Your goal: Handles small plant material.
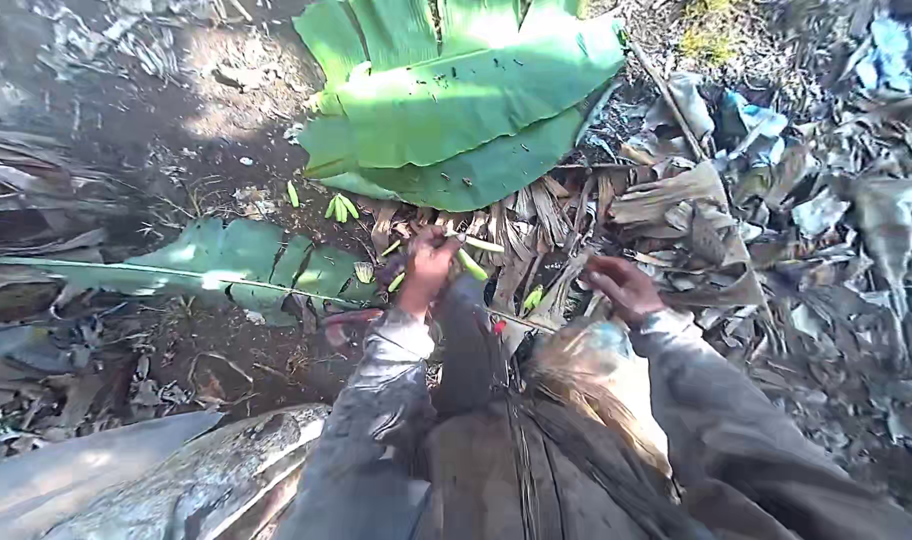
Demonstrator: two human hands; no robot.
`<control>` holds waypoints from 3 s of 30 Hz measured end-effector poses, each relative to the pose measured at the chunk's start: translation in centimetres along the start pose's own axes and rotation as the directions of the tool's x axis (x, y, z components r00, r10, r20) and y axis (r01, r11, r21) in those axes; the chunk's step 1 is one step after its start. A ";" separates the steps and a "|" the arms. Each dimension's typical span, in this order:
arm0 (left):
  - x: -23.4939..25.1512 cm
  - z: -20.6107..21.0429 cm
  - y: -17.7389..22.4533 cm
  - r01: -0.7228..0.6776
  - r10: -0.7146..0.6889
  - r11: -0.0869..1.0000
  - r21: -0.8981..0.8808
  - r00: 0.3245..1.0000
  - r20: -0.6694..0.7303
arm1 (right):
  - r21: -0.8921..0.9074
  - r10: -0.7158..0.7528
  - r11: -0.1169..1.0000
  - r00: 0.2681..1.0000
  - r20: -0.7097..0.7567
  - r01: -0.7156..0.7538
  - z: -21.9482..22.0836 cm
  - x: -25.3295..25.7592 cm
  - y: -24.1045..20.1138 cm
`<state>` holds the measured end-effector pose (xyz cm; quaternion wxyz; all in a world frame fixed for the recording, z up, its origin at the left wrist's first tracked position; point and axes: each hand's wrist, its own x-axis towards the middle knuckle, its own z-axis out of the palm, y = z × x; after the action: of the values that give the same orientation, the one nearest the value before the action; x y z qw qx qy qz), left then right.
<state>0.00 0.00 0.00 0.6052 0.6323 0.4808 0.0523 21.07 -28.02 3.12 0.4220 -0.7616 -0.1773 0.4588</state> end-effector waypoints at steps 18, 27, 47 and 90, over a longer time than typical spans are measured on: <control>-35.3 17.3 5.1 -0.198 0.119 0.970 0.142 0.893 0.433 | -0.593 -0.236 0.678 0.892 0.385 0.435 -13.4 -22.9 3.1; -41.8 21.2 0.0 -0.014 0.059 0.961 -0.278 0.986 0.155 | -0.119 -0.164 0.951 0.790 0.591 0.286 -5.2 -30.1 5.2; -69.2 21.6 -15.7 -0.158 0.070 0.921 0.357 0.967 0.246 | 0.185 -0.197 0.980 0.531 0.824 0.075 2.0 -49.4 15.7; -72.6 22.6 -9.5 -0.188 -0.181 0.284 0.940 0.952 0.245 | 0.111 -0.197 0.980 0.831 0.520 0.163 -2.2 -52.7 18.0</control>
<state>-29.16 -66.74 23.78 0.1715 0.8684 0.3145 -0.3428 -6.38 -74.19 18.07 0.4218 -0.5723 -0.3430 0.6139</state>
